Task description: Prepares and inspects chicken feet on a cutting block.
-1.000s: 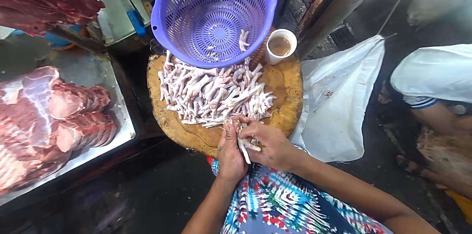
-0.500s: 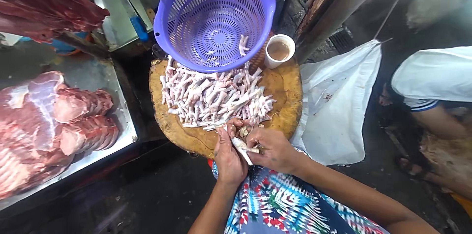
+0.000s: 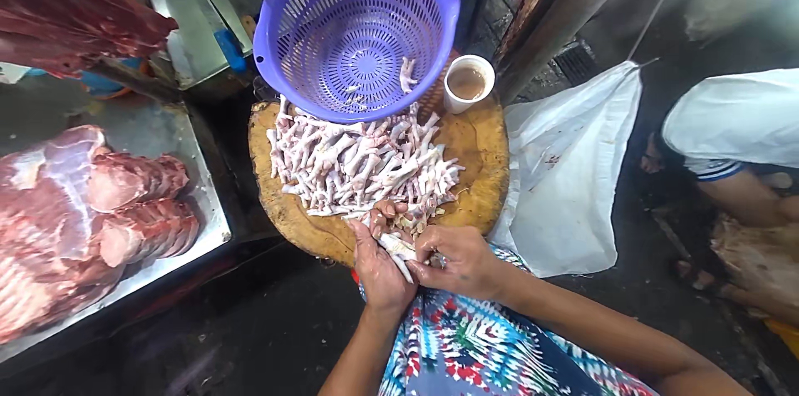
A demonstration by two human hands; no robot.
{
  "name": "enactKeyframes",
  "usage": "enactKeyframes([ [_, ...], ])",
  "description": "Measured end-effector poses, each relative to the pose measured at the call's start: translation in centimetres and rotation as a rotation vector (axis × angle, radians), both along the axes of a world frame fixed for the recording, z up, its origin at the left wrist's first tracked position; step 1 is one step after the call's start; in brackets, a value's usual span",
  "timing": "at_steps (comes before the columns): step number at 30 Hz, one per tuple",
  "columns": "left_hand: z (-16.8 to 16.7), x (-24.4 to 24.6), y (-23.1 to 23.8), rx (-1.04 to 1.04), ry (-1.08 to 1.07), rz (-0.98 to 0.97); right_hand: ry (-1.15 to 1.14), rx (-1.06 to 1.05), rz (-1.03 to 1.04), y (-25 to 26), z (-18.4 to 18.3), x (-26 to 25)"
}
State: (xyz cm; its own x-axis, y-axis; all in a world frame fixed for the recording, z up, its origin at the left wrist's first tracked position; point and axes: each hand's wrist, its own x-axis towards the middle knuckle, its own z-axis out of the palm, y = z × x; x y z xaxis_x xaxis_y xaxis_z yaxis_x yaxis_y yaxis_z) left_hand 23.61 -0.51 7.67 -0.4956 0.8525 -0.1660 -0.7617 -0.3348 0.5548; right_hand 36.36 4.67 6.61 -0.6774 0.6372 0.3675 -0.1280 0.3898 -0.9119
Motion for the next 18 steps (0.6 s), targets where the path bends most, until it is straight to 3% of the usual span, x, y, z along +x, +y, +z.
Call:
enactKeyframes([
  [6, 0.9, 0.5, -0.1, -0.086, 0.159, -0.057, -0.09, 0.039, -0.057, 0.4, 0.8, -0.4],
  [9, 1.4, 0.5, 0.5, -0.101, 0.179, -0.036, -0.075, -0.052, -0.037, 0.9, 1.4, -0.5],
  [14, 2.3, -0.1, 1.7, -0.106, -0.116, 0.04, 0.061, -0.138, 0.051, 1.4, 0.2, -0.9],
  [18, 2.5, -0.3, 1.4, -0.187, -0.174, 0.071, 0.073, -0.145, 0.081, 1.1, 0.0, -1.0],
])
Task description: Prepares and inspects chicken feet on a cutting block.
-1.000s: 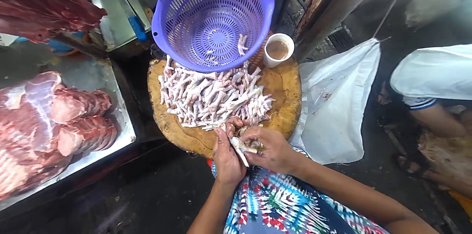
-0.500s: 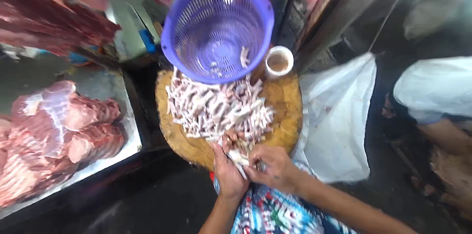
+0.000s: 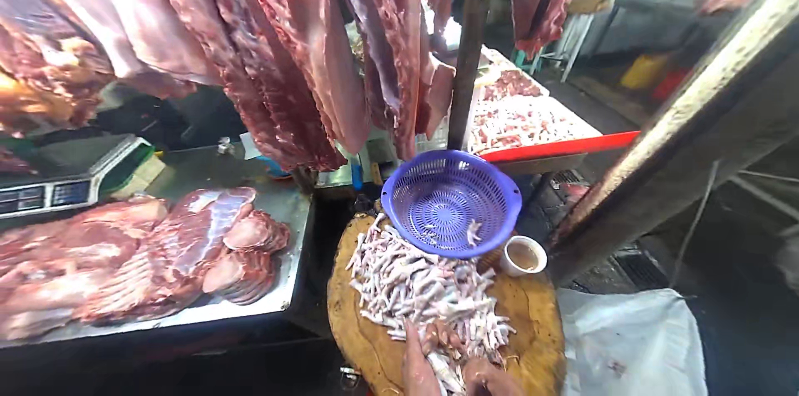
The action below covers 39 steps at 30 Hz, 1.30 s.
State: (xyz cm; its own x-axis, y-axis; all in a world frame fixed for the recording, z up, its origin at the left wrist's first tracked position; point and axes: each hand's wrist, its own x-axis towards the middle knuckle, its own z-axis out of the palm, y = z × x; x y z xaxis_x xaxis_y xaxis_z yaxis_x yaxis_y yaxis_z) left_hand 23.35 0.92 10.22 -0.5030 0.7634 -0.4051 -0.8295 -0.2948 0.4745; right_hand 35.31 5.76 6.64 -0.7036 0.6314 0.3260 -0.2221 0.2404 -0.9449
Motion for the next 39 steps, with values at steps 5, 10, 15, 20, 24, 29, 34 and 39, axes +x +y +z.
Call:
enactKeyframes([
  [5, -0.7, -4.0, 0.1, 0.048, 0.166, 0.284, 0.003, 0.019, -0.029, -0.7, -0.4, 1.3],
  [10, 1.1, -3.0, -0.9, 0.114, 0.149, -0.016, -0.126, 0.064, -0.144, -0.6, 0.4, 1.1],
  [15, -0.5, 0.0, -1.0, 0.219, 0.172, -0.222, -0.345, 0.298, -0.193, -0.7, 1.6, -0.4],
  [20, -1.8, -0.1, -0.6, 0.256, 0.159, -0.223, -0.541, 0.332, -0.079, -1.3, 2.2, 0.2],
  [24, -2.5, -0.7, -0.2, 0.25, 0.116, -0.263, -0.609, 0.462, -0.13, -1.4, 0.9, 0.0],
  [29, -1.3, -1.0, -0.6, 0.145, 0.089, -0.271, -0.473, 0.165, -0.017, -1.1, 1.2, 0.9],
  [34, -1.6, -2.8, -0.2, 0.231, -0.009, -0.132, -0.289, 0.025, -0.021, -1.0, 0.2, 2.2],
  [39, -2.7, -1.8, -0.8, 0.197, 0.419, -0.203, -0.446, 0.271, -0.171, -0.3, 1.5, 1.5],
])
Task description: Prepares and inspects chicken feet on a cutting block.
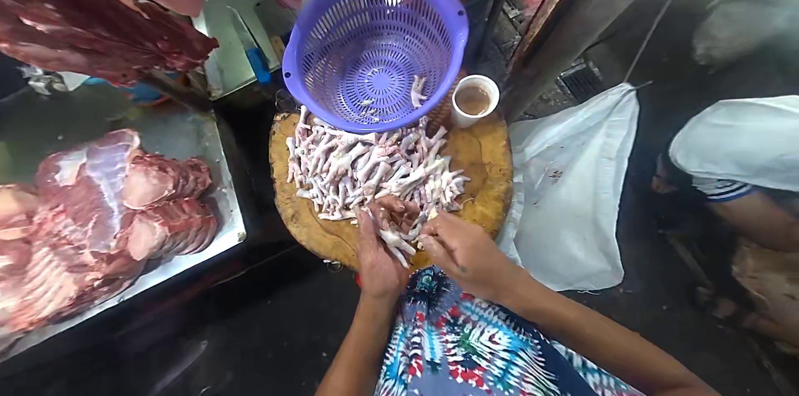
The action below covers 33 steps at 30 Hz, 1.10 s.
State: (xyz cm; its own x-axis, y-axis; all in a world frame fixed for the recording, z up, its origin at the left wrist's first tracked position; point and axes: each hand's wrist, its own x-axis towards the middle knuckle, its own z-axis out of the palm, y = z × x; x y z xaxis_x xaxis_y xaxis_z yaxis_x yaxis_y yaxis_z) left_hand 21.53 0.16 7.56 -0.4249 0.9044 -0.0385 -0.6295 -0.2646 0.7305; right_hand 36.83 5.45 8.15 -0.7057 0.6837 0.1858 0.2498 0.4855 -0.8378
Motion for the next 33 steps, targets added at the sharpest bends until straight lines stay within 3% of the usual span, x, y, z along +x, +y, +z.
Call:
enactKeyframes([
  [6, -0.3, 2.1, -0.7, -0.099, 0.327, 0.006, 0.052, 0.149, -0.016, -0.6, -0.5, -1.2],
  [10, -0.2, 2.6, -0.7, -0.016, 0.228, 0.028, 0.165, 0.02, -0.06, 0.2, -1.5, -1.3],
  [14, 0.8, 1.0, -0.3, 0.062, 0.202, 0.098, 0.077, -0.111, -0.196, 1.5, -2.6, 2.5],
  [18, 0.9, -0.7, 0.0, 0.174, 0.597, 0.254, 0.142, 0.153, -0.521, 2.0, -4.4, 10.1],
  [20, -0.4, -1.1, 0.5, 0.183, 1.016, 0.233, 0.068, 0.309, -0.756, 1.8, -6.9, 12.7],
  [21, -1.4, -1.1, 1.0, 0.155, 1.282, 0.229, -0.098, 0.278, -0.832, 1.5, -8.1, 13.6],
  [22, -2.4, -0.9, 1.6, 0.092, 1.523, 0.221, -0.367, 0.109, -0.834, 0.9, -8.9, 14.2],
  [24, -4.8, 0.2, 3.0, -0.063, 1.864, 0.179, -0.797, -0.401, -0.673, 1.5, -9.5, 14.1],
  [26, -6.9, 0.8, 3.4, -0.154, 2.031, 0.149, -0.934, -0.547, -0.596, 2.1, -9.1, 12.5],
  [29, -7.6, 0.8, 2.8, -0.206, 2.129, 0.127, -0.942, -0.519, -0.487, 2.8, -4.9, 10.0],
  [31, -7.6, 0.9, 3.0, -0.231, 2.149, 0.145, -0.971, -0.421, -0.43, 4.5, -1.0, 8.8],
  [33, -7.5, 1.0, 3.5, -0.266, 2.161, 0.172, -0.871, -0.138, -0.426, 6.5, 2.9, 6.9],
])
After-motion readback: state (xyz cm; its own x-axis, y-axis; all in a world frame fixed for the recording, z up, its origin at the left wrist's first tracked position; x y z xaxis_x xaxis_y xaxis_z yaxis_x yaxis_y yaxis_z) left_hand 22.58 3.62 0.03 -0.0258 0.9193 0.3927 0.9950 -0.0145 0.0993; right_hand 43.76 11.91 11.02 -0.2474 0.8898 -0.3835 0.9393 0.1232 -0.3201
